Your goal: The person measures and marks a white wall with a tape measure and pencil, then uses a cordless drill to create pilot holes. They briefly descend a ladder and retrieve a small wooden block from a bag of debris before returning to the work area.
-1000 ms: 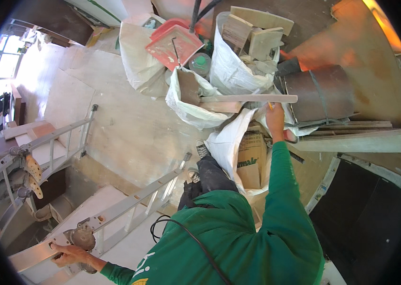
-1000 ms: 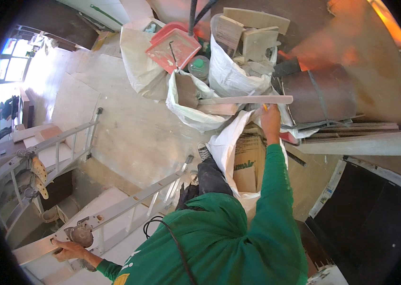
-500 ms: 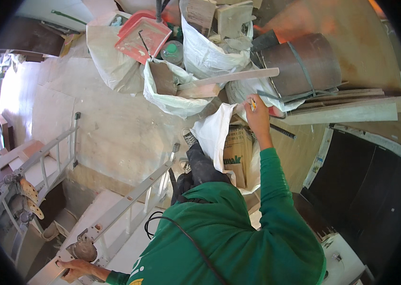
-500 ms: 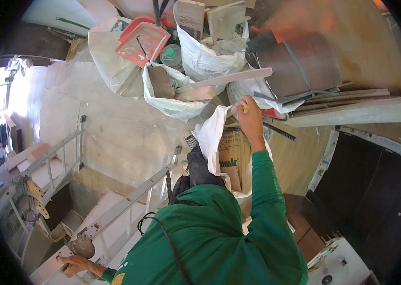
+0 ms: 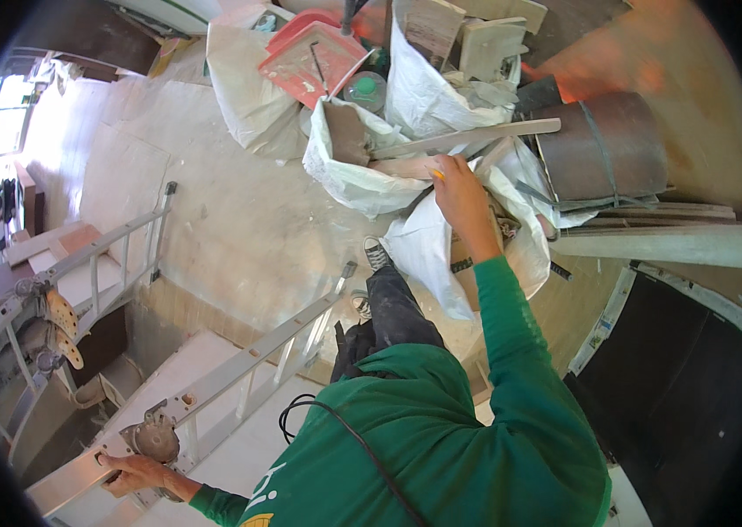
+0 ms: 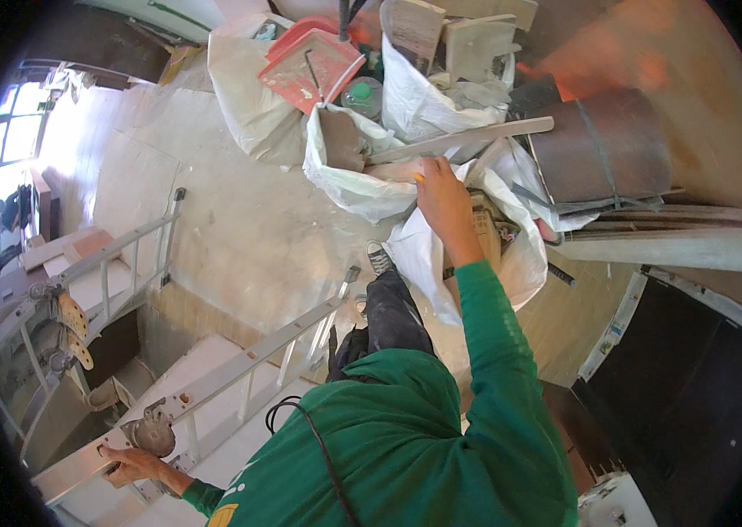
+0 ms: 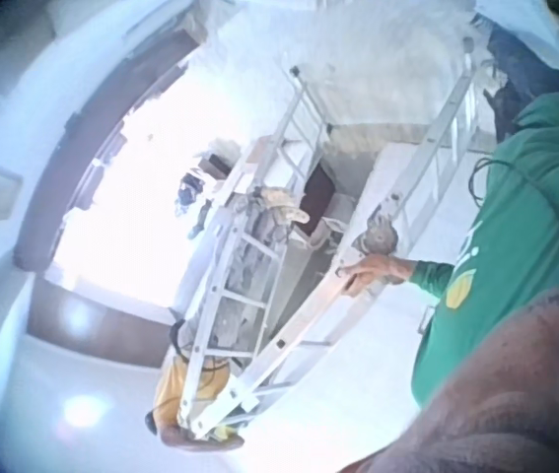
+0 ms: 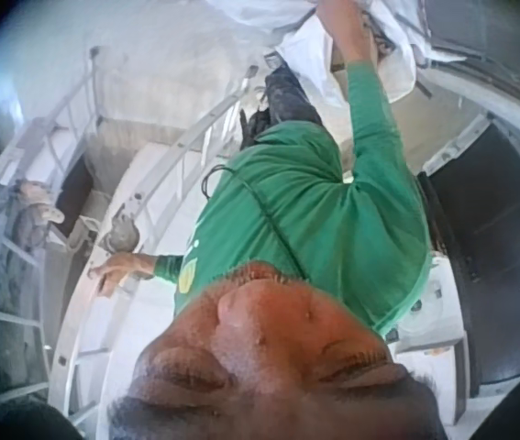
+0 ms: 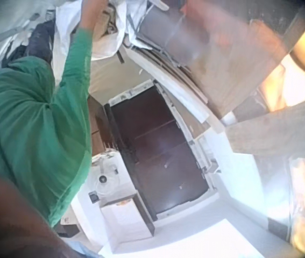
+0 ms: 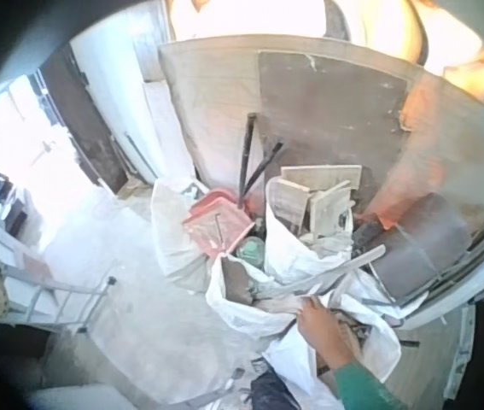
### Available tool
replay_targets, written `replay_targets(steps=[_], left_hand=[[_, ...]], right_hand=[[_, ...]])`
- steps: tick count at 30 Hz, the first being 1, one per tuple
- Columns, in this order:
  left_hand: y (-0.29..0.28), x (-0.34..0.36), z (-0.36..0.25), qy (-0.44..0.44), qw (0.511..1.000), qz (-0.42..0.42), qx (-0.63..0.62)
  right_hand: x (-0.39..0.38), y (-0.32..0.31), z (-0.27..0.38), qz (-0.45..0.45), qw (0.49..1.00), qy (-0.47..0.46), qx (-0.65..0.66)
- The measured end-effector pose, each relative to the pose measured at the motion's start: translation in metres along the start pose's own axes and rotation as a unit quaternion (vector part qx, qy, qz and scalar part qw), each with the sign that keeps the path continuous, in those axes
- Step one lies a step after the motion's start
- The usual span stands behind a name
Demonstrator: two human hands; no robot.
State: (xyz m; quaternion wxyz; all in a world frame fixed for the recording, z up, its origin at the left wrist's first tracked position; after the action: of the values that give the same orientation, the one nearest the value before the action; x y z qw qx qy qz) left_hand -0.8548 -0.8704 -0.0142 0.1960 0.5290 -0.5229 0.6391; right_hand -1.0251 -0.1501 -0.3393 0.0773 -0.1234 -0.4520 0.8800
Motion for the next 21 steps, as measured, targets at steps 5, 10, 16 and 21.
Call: replay_targets(steps=[5, 10, 16, 21], left_hand=[[0.002, -0.01, -0.011, -0.037, 0.999, 0.014, -0.012], [0.002, -0.012, -0.022, -0.078, 0.997, 0.019, 0.018], [-0.001, -0.009, -0.026, -0.085, 0.995, 0.045, -0.004], [-0.001, -0.008, -0.023, -0.095, 0.994, 0.051, -0.017]], right_hand=[[0.065, 0.067, -0.077, 0.138, 0.976, 0.1, -0.137], [0.082, 0.072, -0.097, 0.164, 0.972, 0.068, -0.152], [0.101, 0.079, -0.106, 0.157, 0.981, 0.054, -0.096], [0.109, 0.059, -0.085, 0.158, 0.985, 0.024, -0.066]])
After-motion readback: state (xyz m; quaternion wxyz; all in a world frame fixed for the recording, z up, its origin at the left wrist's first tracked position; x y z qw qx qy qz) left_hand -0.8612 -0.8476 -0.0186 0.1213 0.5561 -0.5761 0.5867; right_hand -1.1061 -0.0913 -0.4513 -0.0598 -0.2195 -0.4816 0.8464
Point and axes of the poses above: each hand's wrist, its own x-axis towards the middle knuckle, its own y-axis out of the palm, z = x × y, the point moved 1 cm from there along x, towards the middle knuckle, and after that the axes turned 4 degrees about x, right-handed, at the moved point
